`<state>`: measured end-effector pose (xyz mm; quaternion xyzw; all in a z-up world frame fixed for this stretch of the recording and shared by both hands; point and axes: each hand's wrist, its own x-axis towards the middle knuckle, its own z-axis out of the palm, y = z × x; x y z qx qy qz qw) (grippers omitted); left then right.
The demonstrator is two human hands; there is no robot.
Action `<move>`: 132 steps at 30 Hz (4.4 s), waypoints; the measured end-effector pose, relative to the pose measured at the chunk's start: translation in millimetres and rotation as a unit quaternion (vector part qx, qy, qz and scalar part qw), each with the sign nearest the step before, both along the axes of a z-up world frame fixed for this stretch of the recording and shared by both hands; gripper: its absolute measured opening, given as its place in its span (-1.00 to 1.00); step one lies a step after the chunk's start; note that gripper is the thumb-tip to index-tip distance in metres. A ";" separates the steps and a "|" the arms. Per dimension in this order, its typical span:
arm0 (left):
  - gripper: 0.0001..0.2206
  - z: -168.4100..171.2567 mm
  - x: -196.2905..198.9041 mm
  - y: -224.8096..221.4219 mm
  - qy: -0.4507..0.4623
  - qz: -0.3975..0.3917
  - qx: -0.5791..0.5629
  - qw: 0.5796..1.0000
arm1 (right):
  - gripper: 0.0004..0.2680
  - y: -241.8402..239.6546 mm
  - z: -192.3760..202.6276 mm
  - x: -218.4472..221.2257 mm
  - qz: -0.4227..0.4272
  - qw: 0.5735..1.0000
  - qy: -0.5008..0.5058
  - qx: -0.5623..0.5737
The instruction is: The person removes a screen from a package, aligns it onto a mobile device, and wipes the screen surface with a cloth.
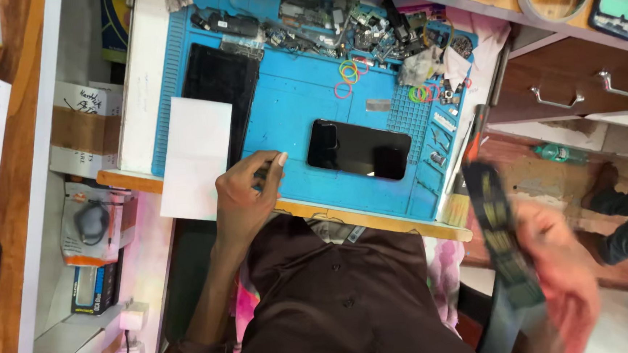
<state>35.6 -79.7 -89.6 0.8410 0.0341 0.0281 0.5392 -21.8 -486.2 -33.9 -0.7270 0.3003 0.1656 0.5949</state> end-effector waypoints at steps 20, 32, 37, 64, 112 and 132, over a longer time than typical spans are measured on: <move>-0.90 -10.8 -13.1 -1.0 -0.114 -0.011 0.061 0.992 | -0.88 28.6 -37.3 28.5 0.044 0.995 -0.070 -0.049; -0.91 -12.6 -10.3 0.0 -0.155 -0.034 0.109 0.981 | -0.83 76.9 -38.2 47.1 0.090 0.982 -0.128 -0.109; -0.92 -13.4 -10.6 -0.8 -0.167 -0.036 0.123 0.978 | -0.75 79.3 -46.8 50.2 0.119 0.968 -0.147 -0.164; -0.83 -4.3 -11.4 9.0 -0.019 0.059 -0.091 0.994 | -0.85 61.9 -0.3 40.6 0.079 0.977 0.037 0.192; -0.84 18.4 -50.5 -5.0 -0.028 -0.270 -0.079 0.959 | -0.81 22.7 -37.0 48.7 0.299 0.935 0.069 0.178; -0.69 -2.9 -57.5 -32.5 0.239 -0.232 -0.300 0.894 | -0.70 118.3 21.4 41.9 0.534 0.833 -0.013 -0.144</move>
